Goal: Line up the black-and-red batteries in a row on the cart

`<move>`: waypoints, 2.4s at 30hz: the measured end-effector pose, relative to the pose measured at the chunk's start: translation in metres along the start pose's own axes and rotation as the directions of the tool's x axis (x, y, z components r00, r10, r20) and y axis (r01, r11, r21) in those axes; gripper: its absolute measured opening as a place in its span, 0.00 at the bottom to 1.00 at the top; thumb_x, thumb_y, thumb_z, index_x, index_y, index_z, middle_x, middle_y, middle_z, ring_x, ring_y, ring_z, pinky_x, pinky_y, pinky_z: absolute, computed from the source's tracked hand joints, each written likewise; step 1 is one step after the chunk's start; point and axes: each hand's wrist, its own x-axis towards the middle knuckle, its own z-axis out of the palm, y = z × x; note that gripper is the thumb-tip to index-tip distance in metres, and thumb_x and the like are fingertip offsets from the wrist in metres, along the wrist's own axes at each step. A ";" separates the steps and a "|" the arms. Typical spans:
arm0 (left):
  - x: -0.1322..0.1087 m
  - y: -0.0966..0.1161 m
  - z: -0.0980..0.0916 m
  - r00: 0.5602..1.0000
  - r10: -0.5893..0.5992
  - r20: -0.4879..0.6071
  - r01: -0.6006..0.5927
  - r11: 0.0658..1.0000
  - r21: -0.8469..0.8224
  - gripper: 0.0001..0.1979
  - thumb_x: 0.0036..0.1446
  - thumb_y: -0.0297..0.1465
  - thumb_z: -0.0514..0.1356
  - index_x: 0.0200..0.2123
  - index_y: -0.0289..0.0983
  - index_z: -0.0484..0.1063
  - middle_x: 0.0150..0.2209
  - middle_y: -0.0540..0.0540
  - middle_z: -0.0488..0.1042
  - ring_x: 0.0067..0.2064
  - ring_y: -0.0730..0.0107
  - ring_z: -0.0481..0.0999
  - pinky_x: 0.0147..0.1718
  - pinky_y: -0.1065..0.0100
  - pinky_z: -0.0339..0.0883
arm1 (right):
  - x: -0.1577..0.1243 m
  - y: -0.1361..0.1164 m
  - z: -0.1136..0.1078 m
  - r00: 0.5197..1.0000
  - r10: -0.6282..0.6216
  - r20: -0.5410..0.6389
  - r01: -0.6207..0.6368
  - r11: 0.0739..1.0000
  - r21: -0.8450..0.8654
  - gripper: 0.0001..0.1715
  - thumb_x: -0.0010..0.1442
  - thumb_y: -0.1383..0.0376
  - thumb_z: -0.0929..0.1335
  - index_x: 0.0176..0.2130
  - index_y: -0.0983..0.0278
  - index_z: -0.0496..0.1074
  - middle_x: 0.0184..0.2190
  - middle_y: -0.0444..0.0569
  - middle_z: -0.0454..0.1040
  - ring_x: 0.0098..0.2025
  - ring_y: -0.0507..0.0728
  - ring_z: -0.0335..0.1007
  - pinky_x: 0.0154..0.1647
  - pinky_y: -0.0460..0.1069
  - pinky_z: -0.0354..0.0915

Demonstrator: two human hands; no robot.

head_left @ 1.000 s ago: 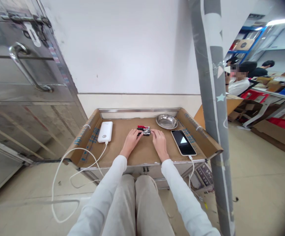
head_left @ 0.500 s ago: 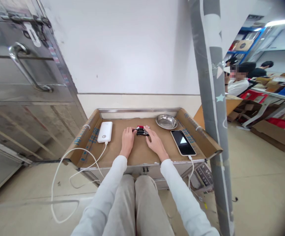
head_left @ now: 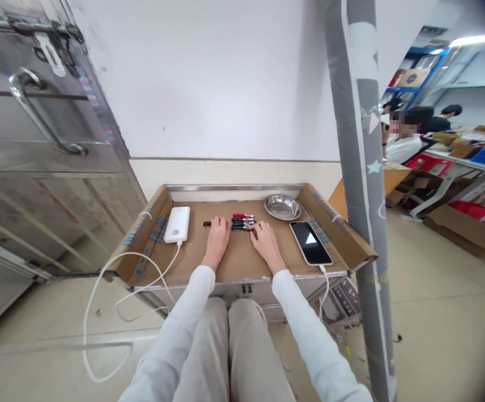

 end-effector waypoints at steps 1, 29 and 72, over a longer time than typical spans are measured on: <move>0.000 0.002 -0.001 0.997 0.053 0.060 -0.051 0.998 -0.033 0.06 0.62 0.29 0.49 0.38 0.37 0.65 0.38 0.43 0.66 0.42 0.62 0.67 0.45 0.59 0.64 | 0.001 0.001 0.001 1.000 -0.001 0.003 0.001 1.000 -0.008 0.10 0.62 0.67 0.60 0.39 0.62 0.69 0.37 0.52 0.68 0.41 0.59 0.62 0.43 0.53 0.59; 0.003 0.009 -0.002 0.934 0.214 0.285 -0.169 0.970 -0.175 0.18 0.62 0.32 0.52 0.55 0.42 0.60 0.55 0.43 0.65 0.56 0.61 0.63 0.55 0.56 0.57 | 0.003 -0.007 -0.011 0.999 0.019 -0.032 -0.021 0.999 -0.049 0.14 0.66 0.63 0.58 0.41 0.62 0.70 0.36 0.52 0.71 0.40 0.59 0.65 0.41 0.52 0.57; -0.006 0.017 -0.004 0.992 0.035 0.125 -0.046 0.996 0.083 0.09 0.61 0.23 0.47 0.41 0.35 0.65 0.39 0.41 0.66 0.42 0.63 0.69 0.45 0.62 0.65 | -0.006 -0.011 -0.009 0.953 0.303 -0.010 -0.296 0.922 -0.249 0.05 0.54 0.70 0.62 0.35 0.65 0.64 0.36 0.53 0.67 0.40 0.60 0.59 0.40 0.51 0.53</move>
